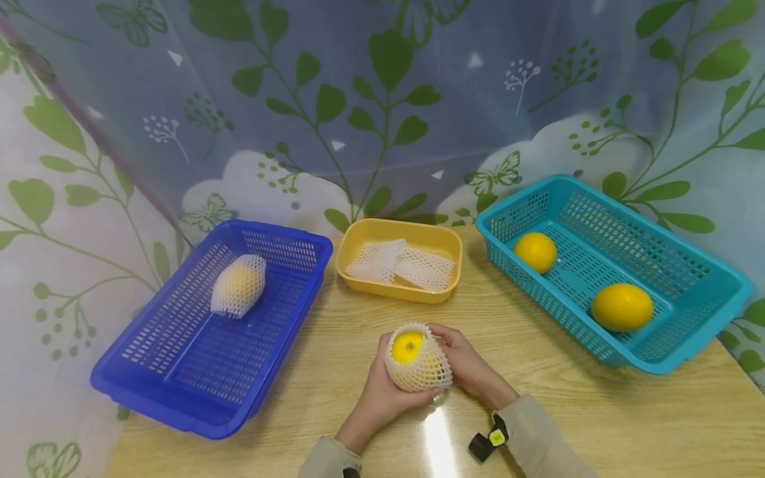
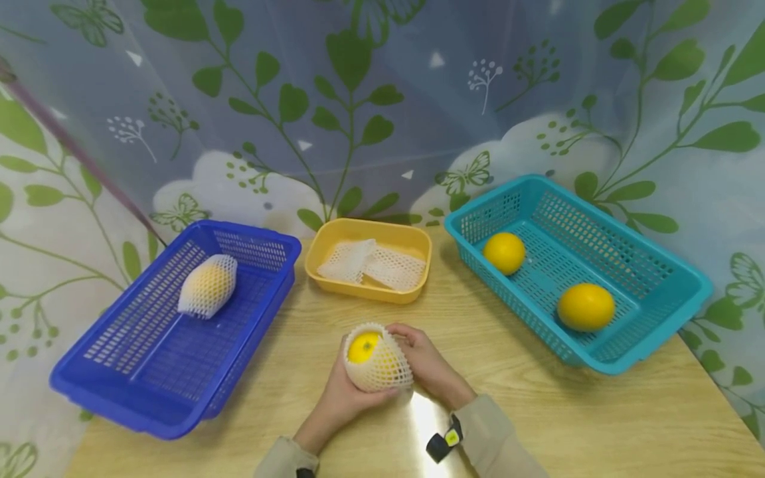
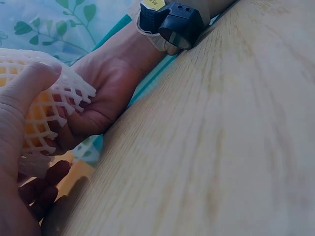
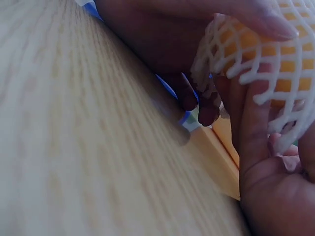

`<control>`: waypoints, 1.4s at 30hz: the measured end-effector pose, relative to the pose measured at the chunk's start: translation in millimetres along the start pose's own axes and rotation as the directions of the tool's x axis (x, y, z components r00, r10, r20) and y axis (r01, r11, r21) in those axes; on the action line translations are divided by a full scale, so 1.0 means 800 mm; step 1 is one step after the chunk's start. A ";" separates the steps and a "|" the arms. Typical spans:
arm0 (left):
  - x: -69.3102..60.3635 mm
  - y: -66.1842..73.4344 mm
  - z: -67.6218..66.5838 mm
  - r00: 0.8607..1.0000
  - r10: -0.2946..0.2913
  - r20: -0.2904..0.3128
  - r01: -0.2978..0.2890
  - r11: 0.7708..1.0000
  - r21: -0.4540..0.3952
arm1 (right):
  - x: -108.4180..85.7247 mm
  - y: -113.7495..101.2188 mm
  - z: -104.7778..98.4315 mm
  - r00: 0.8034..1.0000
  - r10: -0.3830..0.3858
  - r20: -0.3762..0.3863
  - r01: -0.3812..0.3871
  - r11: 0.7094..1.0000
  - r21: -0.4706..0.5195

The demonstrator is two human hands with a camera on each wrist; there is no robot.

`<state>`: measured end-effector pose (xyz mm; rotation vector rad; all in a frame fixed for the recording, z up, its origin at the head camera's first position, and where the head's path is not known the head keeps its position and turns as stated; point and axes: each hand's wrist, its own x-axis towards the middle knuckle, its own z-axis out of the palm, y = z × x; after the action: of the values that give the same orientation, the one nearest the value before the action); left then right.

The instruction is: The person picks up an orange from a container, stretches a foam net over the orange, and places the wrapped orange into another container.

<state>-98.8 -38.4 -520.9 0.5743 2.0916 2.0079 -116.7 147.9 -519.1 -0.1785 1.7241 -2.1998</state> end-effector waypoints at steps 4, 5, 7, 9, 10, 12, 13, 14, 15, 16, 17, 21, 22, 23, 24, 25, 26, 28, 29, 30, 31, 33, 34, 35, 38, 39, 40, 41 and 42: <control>0.000 -0.002 0.000 1.000 -0.004 0.002 0.004 1.000 -0.005 | 0.000 -0.001 0.001 1.000 0.011 0.005 -0.011 1.000 0.012; 0.000 -0.002 0.000 1.000 0.000 0.002 0.000 1.000 -0.004 | 0.000 -0.001 0.001 1.000 0.011 0.008 -0.011 1.000 0.010; 0.000 -0.003 0.001 1.000 0.007 -0.002 -0.007 1.000 0.005 | 0.001 0.000 0.001 1.000 0.009 0.008 -0.009 1.000 0.005; 0.000 -0.004 0.001 1.000 0.022 -0.011 -0.022 1.000 0.021 | 0.001 0.000 0.000 1.000 0.009 0.003 -0.009 1.000 0.002; 0.000 -0.004 0.001 0.999 0.028 -0.017 -0.028 0.999 0.029 | 0.002 0.000 0.001 1.000 0.010 0.000 -0.010 1.000 -0.001; 0.000 -0.005 0.001 0.998 0.042 -0.036 -0.040 0.998 0.047 | 0.002 0.000 0.001 1.000 0.014 -0.007 -0.014 1.000 0.001; 0.000 -0.005 0.000 0.998 0.049 -0.047 -0.046 0.997 0.055 | 0.002 0.000 0.002 1.000 0.017 -0.015 -0.017 1.000 0.004; 0.000 -0.005 0.000 0.997 0.057 -0.060 -0.053 0.997 0.064 | 0.002 -0.001 0.003 1.000 0.018 -0.023 -0.018 1.000 0.008; 0.000 -0.004 0.000 0.995 0.061 -0.074 -0.056 0.996 0.071 | 0.002 -0.001 0.004 0.999 0.015 -0.029 -0.014 1.000 0.009; 0.000 -0.005 0.000 0.994 0.065 -0.087 -0.059 0.996 0.074 | 0.002 -0.001 0.005 0.999 0.013 -0.038 -0.013 1.000 0.012; 0.000 -0.005 0.000 0.992 0.070 -0.100 -0.063 0.995 0.078 | 0.002 -0.002 0.006 0.999 0.009 -0.048 -0.008 1.000 0.017; -0.001 -0.003 0.001 0.988 0.078 -0.134 -0.071 0.996 0.059 | 0.002 -0.001 0.010 0.996 -0.022 -0.089 0.023 1.000 0.019; -0.002 -0.002 0.000 0.987 0.078 -0.138 -0.071 0.996 0.052 | 0.002 -0.001 0.011 0.994 -0.026 -0.104 0.028 0.999 0.022; -0.002 -0.001 0.000 0.986 0.082 -0.143 -0.076 0.996 0.046 | 0.002 -0.001 0.013 0.993 -0.030 -0.117 0.033 0.999 0.021; -0.003 0.000 0.000 0.985 0.085 -0.148 -0.081 0.996 0.037 | 0.002 -0.001 0.014 0.991 -0.036 -0.130 0.039 0.999 0.020; -0.003 0.000 0.000 0.984 0.091 -0.152 -0.087 0.996 0.028 | 0.002 -0.001 0.015 0.989 -0.042 -0.142 0.046 0.999 0.023; -0.004 0.001 0.000 0.983 0.097 -0.155 -0.095 0.995 0.023 | 0.001 -0.001 0.016 0.987 -0.052 -0.152 0.056 0.998 0.025; -0.005 0.001 0.000 0.983 0.103 -0.155 -0.104 0.995 0.005 | 0.001 0.000 0.017 0.983 -0.072 -0.169 0.079 0.996 0.033; -0.006 0.001 -0.001 0.983 0.106 -0.151 -0.108 0.994 -0.006 | 0.001 0.000 0.017 0.981 -0.080 -0.179 0.088 0.995 0.036; -0.006 0.000 -0.001 0.984 0.103 -0.144 -0.106 0.994 -0.018 | 0.001 0.001 0.017 0.978 -0.089 -0.188 0.098 0.995 0.036; -0.007 0.000 -0.002 0.986 0.097 -0.136 -0.102 0.994 -0.028 | 0.001 0.001 0.017 0.976 -0.098 -0.195 0.107 0.994 0.035; -0.007 0.000 -0.003 0.989 0.087 -0.115 -0.093 0.994 -0.050 | 0.001 0.002 0.017 0.971 -0.108 -0.212 0.117 0.993 0.031; -0.007 -0.001 -0.003 0.991 0.083 -0.105 -0.089 0.994 -0.058 | 0.002 0.003 0.018 0.969 -0.110 -0.222 0.120 0.992 0.030; -0.007 -0.001 -0.004 0.992 0.087 -0.093 -0.094 0.993 -0.067 | 0.002 0.004 0.018 0.967 -0.115 -0.226 0.127 0.991 0.039; -0.006 -0.002 -0.004 0.991 0.114 -0.066 -0.119 0.990 -0.078 | 0.001 0.004 0.019 0.966 -0.133 -0.222 0.153 0.985 0.077; -0.006 -0.002 -0.004 0.990 0.128 -0.059 -0.132 0.988 -0.078 | 0.001 0.004 0.019 0.967 -0.138 -0.216 0.161 0.983 0.090; -0.005 -0.002 -0.004 0.989 0.139 -0.052 -0.143 0.987 -0.075 | 0.001 0.004 0.019 0.968 -0.142 -0.206 0.166 0.981 0.103; -0.005 -0.002 -0.004 0.987 0.154 -0.045 -0.157 0.985 -0.075 | 0.001 0.004 0.019 0.970 -0.145 -0.196 0.169 0.979 0.111; -0.005 -0.002 -0.004 0.985 0.165 -0.042 -0.167 0.983 -0.070 | 0.001 0.003 0.019 0.971 -0.148 -0.186 0.171 0.979 0.110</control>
<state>-96.8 -43.1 -522.8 0.7271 2.0412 2.1898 -112.1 133.3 -517.8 -0.0961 1.7068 -2.5016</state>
